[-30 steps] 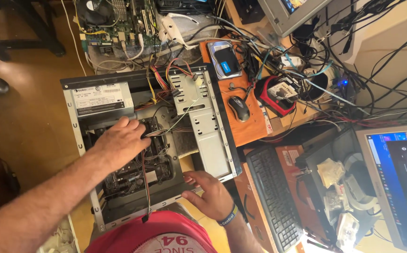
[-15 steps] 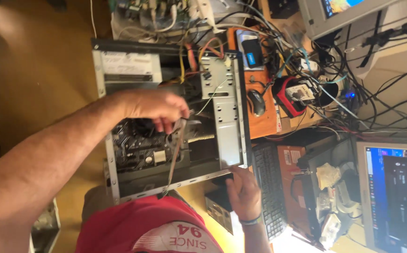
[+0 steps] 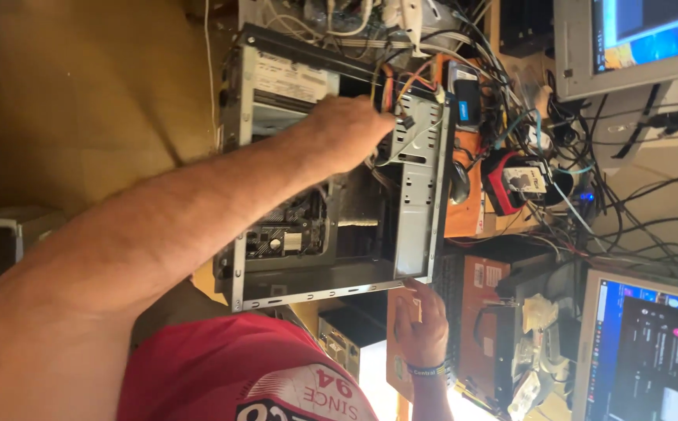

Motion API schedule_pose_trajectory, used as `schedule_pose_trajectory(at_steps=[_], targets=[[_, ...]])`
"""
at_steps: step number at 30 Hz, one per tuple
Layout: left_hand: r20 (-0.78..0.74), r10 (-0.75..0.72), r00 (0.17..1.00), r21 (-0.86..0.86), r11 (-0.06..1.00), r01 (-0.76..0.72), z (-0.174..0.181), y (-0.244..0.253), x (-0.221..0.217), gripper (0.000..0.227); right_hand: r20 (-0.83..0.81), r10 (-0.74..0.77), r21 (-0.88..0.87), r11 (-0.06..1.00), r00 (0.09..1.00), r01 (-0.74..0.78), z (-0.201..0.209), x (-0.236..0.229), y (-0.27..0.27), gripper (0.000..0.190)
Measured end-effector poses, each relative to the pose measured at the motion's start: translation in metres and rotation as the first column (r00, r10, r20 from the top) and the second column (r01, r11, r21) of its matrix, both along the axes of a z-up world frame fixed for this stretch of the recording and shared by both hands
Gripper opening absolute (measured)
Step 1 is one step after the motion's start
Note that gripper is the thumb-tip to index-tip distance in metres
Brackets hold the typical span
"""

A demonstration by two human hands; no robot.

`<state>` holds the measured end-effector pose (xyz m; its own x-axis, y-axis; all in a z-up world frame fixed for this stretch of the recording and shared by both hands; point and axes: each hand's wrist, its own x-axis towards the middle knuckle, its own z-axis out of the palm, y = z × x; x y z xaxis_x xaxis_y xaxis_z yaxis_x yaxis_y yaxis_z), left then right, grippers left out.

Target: Repairing a desktop computer by manipulating internal components and connecting cables.

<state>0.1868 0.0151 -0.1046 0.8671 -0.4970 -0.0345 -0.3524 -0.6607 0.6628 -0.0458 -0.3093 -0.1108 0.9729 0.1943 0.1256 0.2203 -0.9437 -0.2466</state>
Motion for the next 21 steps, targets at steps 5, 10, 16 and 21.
schedule_pose_trajectory(at_steps=[5,10,16,21], targets=[[0.353,0.097,0.93,-0.022,0.995,-0.096,-0.019,-0.013,0.012,0.016,-0.03,-0.083,-0.076,0.994,0.996,0.081,-0.005,-0.003,-0.003,0.032],[0.343,0.014,0.939,0.144,0.987,-0.068,-0.016,-0.017,0.01,0.013,-0.043,-0.089,-0.083,0.993,0.995,0.085,-0.001,0.0,0.002,0.032],[-0.086,-0.11,0.99,0.005,0.994,0.111,-0.003,0.007,-0.063,0.04,-0.021,-0.061,-0.087,0.994,0.998,0.059,-0.003,0.0,0.0,0.033],[-0.177,-0.127,0.976,0.044,0.99,0.136,-0.029,-0.004,-0.086,0.03,0.034,0.014,-0.042,0.999,0.999,-0.012,0.005,0.011,0.014,0.037]])
